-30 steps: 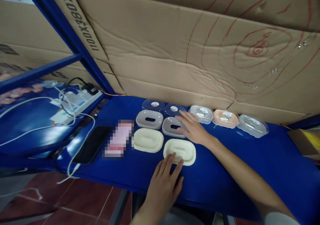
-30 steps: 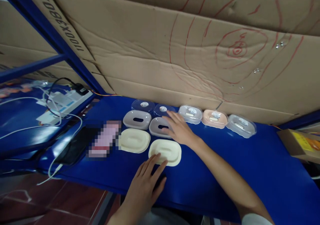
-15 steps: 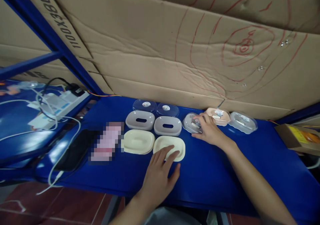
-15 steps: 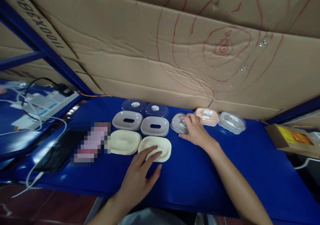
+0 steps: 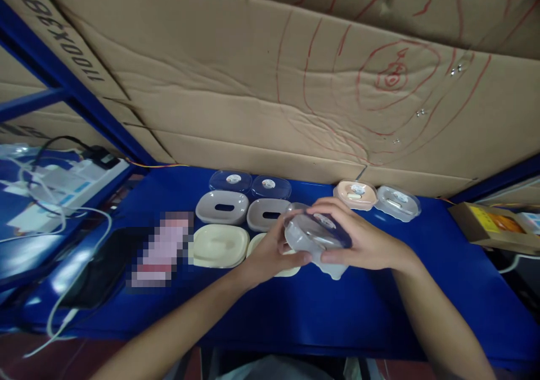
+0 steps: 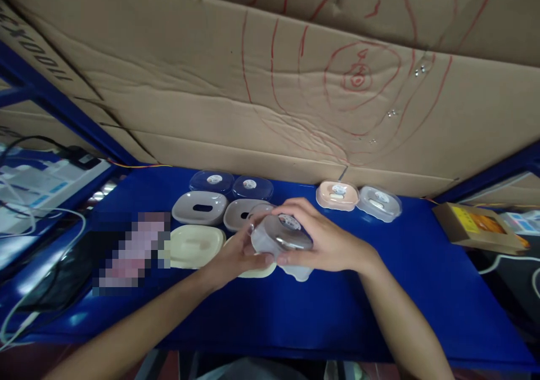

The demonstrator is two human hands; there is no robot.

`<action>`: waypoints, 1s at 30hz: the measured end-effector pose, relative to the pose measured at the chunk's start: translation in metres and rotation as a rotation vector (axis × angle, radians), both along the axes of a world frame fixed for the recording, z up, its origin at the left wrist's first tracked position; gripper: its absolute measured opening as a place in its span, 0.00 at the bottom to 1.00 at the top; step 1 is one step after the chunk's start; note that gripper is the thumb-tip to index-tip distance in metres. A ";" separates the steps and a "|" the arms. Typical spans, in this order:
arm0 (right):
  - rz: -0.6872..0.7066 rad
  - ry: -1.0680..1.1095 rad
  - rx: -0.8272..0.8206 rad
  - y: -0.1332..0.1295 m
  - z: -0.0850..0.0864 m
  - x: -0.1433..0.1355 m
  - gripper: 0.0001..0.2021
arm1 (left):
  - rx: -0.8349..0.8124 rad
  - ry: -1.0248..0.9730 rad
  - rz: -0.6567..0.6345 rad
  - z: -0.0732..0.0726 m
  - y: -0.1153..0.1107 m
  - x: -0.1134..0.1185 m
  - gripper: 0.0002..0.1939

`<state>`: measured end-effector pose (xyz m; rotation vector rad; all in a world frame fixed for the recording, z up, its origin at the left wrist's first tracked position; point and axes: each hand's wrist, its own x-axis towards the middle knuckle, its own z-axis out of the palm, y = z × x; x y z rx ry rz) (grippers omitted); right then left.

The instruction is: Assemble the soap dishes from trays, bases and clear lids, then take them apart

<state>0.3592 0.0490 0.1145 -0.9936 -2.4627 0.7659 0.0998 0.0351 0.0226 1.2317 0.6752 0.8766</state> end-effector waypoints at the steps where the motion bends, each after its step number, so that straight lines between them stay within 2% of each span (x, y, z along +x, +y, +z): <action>1: -0.030 0.014 0.027 0.005 -0.004 0.001 0.33 | -0.021 -0.003 -0.011 -0.003 -0.002 -0.001 0.49; 3: -0.129 0.034 0.089 0.021 -0.019 0.007 0.29 | -0.061 0.002 -0.034 -0.009 -0.006 -0.005 0.52; 6: -0.268 -0.042 0.168 0.051 -0.051 0.018 0.28 | -0.105 -0.016 -0.099 -0.016 -0.010 -0.010 0.56; 10: -0.278 -0.219 0.173 0.080 -0.090 0.019 0.27 | -0.144 -0.056 -0.182 -0.014 -0.011 -0.014 0.58; 13: -0.253 -0.231 0.155 0.095 -0.103 0.012 0.28 | -0.154 -0.033 -0.232 -0.008 -0.011 -0.017 0.57; 19: -0.201 -0.223 0.116 0.118 -0.113 0.003 0.27 | -0.182 -0.023 -0.281 -0.004 -0.011 -0.020 0.57; 21: -0.192 -0.226 0.105 0.117 -0.109 0.003 0.27 | -0.189 -0.025 -0.279 -0.007 -0.012 -0.019 0.58; 23: -0.202 -0.211 0.092 0.106 -0.093 0.004 0.26 | -0.201 -0.027 -0.268 -0.010 -0.013 -0.017 0.58; 27: -0.153 -0.122 -0.020 0.062 -0.039 0.004 0.26 | -0.203 -0.057 -0.155 -0.017 -0.015 -0.013 0.56; 28: -0.106 -0.118 -0.069 0.048 -0.027 0.003 0.28 | -0.187 -0.071 -0.108 -0.018 -0.015 -0.011 0.55; 30: -0.018 -0.152 -0.153 0.022 -0.010 -0.002 0.39 | -0.147 -0.098 -0.007 -0.020 -0.015 -0.009 0.53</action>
